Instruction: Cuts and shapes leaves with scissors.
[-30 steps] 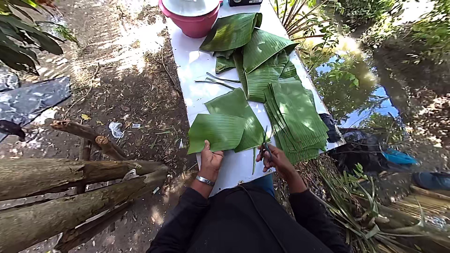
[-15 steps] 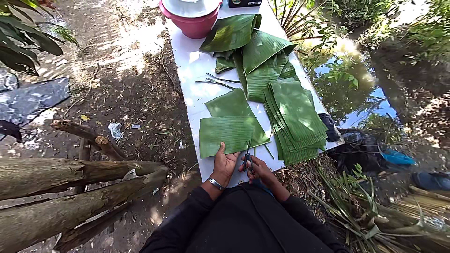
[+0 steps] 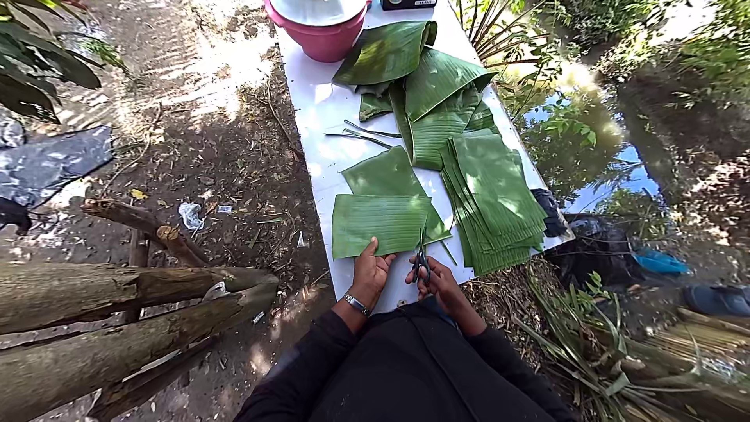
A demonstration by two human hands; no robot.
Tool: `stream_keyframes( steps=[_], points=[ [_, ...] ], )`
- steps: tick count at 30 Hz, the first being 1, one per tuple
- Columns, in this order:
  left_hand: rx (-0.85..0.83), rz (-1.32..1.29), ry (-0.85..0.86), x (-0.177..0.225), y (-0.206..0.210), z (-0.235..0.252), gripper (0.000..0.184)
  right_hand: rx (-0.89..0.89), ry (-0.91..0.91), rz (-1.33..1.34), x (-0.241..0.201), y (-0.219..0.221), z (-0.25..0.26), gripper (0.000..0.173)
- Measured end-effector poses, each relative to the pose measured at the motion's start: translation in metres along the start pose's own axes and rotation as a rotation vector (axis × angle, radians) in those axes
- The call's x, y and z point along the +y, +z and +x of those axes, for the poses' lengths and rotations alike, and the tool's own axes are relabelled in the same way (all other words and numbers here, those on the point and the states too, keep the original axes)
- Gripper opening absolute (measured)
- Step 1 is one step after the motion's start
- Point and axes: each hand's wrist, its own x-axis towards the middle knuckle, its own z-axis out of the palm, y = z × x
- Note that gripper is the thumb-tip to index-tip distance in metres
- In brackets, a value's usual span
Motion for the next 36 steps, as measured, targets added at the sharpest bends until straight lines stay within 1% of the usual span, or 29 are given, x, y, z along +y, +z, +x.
stream_keyframes(
  steps=[2, 5, 8, 10, 12, 14, 16, 18, 21, 24, 30, 33, 36],
  points=[
    [0.047, 0.048, 0.068, 0.008, 0.0, 0.004, 0.036, -0.013, -0.046, -0.009, -0.001, -0.003, 0.0, 0.057],
    [0.104, 0.067, 0.159, 0.02, -0.004, 0.01, 0.039, 0.036, -0.113, -0.019, -0.002, -0.008, 0.001, 0.056],
    [0.152, 0.104, 0.221, 0.033, -0.008, 0.014, 0.042, 0.122, -0.134, -0.008, -0.007, -0.012, 0.003, 0.048],
    [0.176, 0.178, 0.255, 0.043, -0.01, 0.015, 0.04, 0.169, -0.128, -0.011, -0.009, -0.013, 0.002, 0.044],
    [0.165, 0.266, 0.262, 0.054, -0.013, 0.017, 0.038, 0.201, -0.129, -0.022, -0.011, -0.015, 0.001, 0.043],
    [0.127, 0.323, 0.234, 0.063, -0.017, 0.017, 0.04, 0.255, -0.107, -0.036, -0.014, -0.013, -0.001, 0.04],
    [0.109, 0.339, 0.202, 0.066, -0.018, 0.017, 0.04, 0.344, -0.031, -0.032, -0.02, -0.008, -0.001, 0.035],
    [0.102, 0.334, 0.172, 0.064, -0.018, 0.015, 0.04, 0.386, 0.053, -0.016, -0.025, -0.006, 0.0, 0.03],
    [0.08, 0.326, 0.126, 0.058, -0.018, 0.013, 0.038, 0.32, 0.097, -0.033, -0.027, -0.005, 0.0, 0.027],
    [0.073, 0.339, 0.117, 0.055, -0.02, 0.014, 0.039, 0.269, 0.085, -0.076, -0.025, -0.001, 0.0, 0.033],
    [0.069, 0.375, 0.127, 0.057, -0.023, 0.016, 0.039, 0.275, 0.066, -0.16, -0.019, -0.002, 0.002, 0.041],
    [0.07, 0.373, 0.118, 0.058, -0.022, 0.017, 0.038, 0.279, 0.068, -0.181, -0.017, -0.002, 0.002, 0.04],
    [0.069, 0.358, 0.116, 0.057, -0.022, 0.017, 0.038, 0.291, 0.081, -0.126, -0.014, 0.002, 0.002, 0.036]
  ],
)
